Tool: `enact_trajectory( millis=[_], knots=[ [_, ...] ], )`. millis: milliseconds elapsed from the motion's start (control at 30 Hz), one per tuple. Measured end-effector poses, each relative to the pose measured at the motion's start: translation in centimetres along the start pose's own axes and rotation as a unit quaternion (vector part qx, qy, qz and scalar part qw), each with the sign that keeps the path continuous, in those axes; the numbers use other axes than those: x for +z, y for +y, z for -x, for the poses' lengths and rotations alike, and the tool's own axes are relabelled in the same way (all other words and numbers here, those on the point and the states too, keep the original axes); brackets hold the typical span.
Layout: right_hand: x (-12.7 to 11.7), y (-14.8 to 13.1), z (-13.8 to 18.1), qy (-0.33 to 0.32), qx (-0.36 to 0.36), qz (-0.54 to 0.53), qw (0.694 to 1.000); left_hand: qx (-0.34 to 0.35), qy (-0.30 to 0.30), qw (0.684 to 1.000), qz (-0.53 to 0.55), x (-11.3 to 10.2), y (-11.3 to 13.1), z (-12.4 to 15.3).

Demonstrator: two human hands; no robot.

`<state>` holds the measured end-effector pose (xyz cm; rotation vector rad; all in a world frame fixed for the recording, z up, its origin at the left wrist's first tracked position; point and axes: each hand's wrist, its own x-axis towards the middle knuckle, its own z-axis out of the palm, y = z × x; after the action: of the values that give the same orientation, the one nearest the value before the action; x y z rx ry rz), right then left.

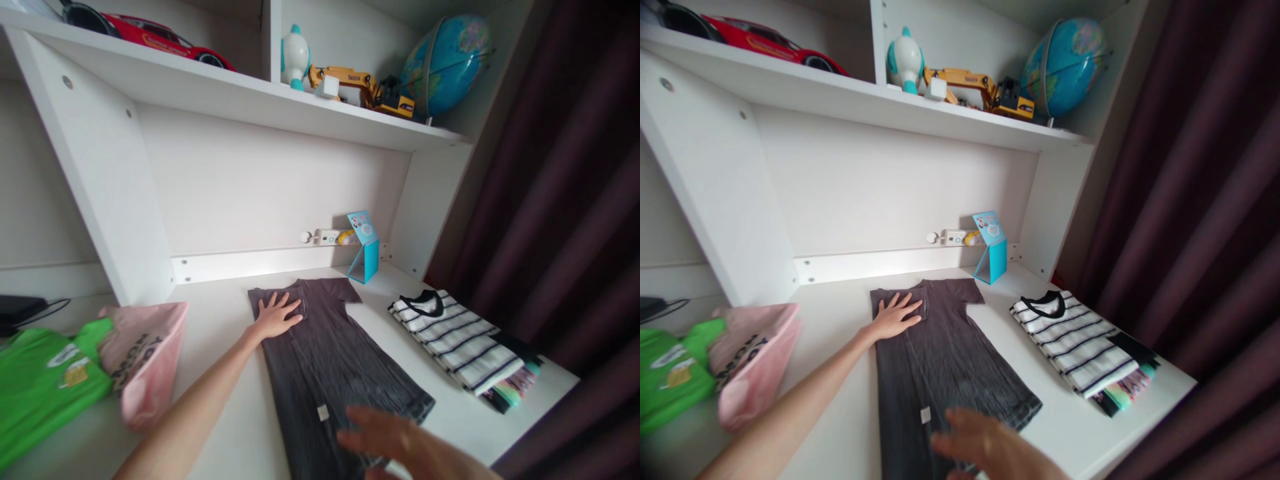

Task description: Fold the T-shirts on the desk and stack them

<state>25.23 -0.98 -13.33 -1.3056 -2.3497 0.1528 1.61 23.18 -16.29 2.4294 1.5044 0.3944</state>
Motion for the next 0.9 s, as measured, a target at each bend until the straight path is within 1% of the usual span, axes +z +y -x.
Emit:
enact_trajectory(
  millis=[33, 67, 100, 133, 167, 233, 300, 400, 467, 533, 567, 633, 700, 733, 800, 900],
  knots=[
    [-1.8, 1.5, -1.9, -0.039, 0.038, -0.012, 0.998, -0.003, 0.002, 1.0, -0.002, 0.1, 0.0, 0.0],
    [-3.2, 3.1, -4.0, -0.078, 0.101, -0.014, 0.992, -0.007, 0.005, 1.0, -0.003, 0.1, 0.0, 0.0],
    [-4.1, 4.9, -6.4, -0.068, 0.144, 0.0, 0.987, -0.01, 0.008, 1.0, -0.003, 0.2, 0.0, 0.0],
    [-4.4, 6.7, -8.7, -0.055, 0.182, 0.017, 0.982, -0.013, 0.01, 1.0, -0.004, 0.2, 0.0, 0.0],
    [-4.3, 8.5, -10.9, -0.044, 0.223, 0.033, 0.973, -0.015, 0.01, 1.0, -0.006, 0.3, 0.0, 0.0],
    [-3.0, 11.5, -14.6, -0.029, 0.291, 0.056, 0.955, -0.014, 0.009, 1.0, -0.009, 0.4, -0.1, -0.1],
    [-1.2, 13.6, -17.2, -0.025, 0.345, 0.067, 0.936, -0.011, 0.011, 1.0, -0.011, 0.5, -0.2, -0.1],
    [0.6, 15.4, -19.3, -0.032, 0.404, 0.069, 0.912, -0.008, 0.021, 1.0, 0.0, 0.8, -0.4, -0.2],
    [1.0, 16.1, -20.0, -0.044, 0.429, 0.062, 0.9, -0.01, 0.03, 0.999, 0.022, 0.8, -0.5, -0.2],
    [0.8, 16.7, -20.4, -0.057, 0.44, 0.051, 0.895, -0.021, 0.051, 0.997, 0.06, 0.8, -0.7, -0.3],
    [0.5, 16.9, -20.6, -0.06, 0.439, 0.047, 0.895, -0.031, 0.072, 0.993, 0.087, 0.7, -0.9, -0.3],
    [-0.2, 16.9, -21.2, -0.056, 0.424, 0.043, 0.903, -0.05, 0.133, 0.978, 0.154, 0.5, -1.3, -0.4],
    [-0.9, 16.1, -22.1, -0.042, 0.392, 0.045, 0.918, -0.059, 0.194, 0.954, 0.222, 0.4, -1.8, -0.5],
    [-1.2, 15.3, -22.6, -0.031, 0.368, 0.047, 0.928, -0.06, 0.218, 0.942, 0.249, 0.4, -2.0, -0.5],
    [-1.3, 12.9, -23.8, -0.009, 0.31, 0.05, 0.949, -0.065, 0.253, 0.921, 0.289, 0.5, -2.4, -0.6],
    [-0.1, 7.6, -25.0, 0.012, 0.206, 0.044, 0.977, -0.081, 0.275, 0.89, 0.356, 0.7, -2.5, -0.6]
  ],
)
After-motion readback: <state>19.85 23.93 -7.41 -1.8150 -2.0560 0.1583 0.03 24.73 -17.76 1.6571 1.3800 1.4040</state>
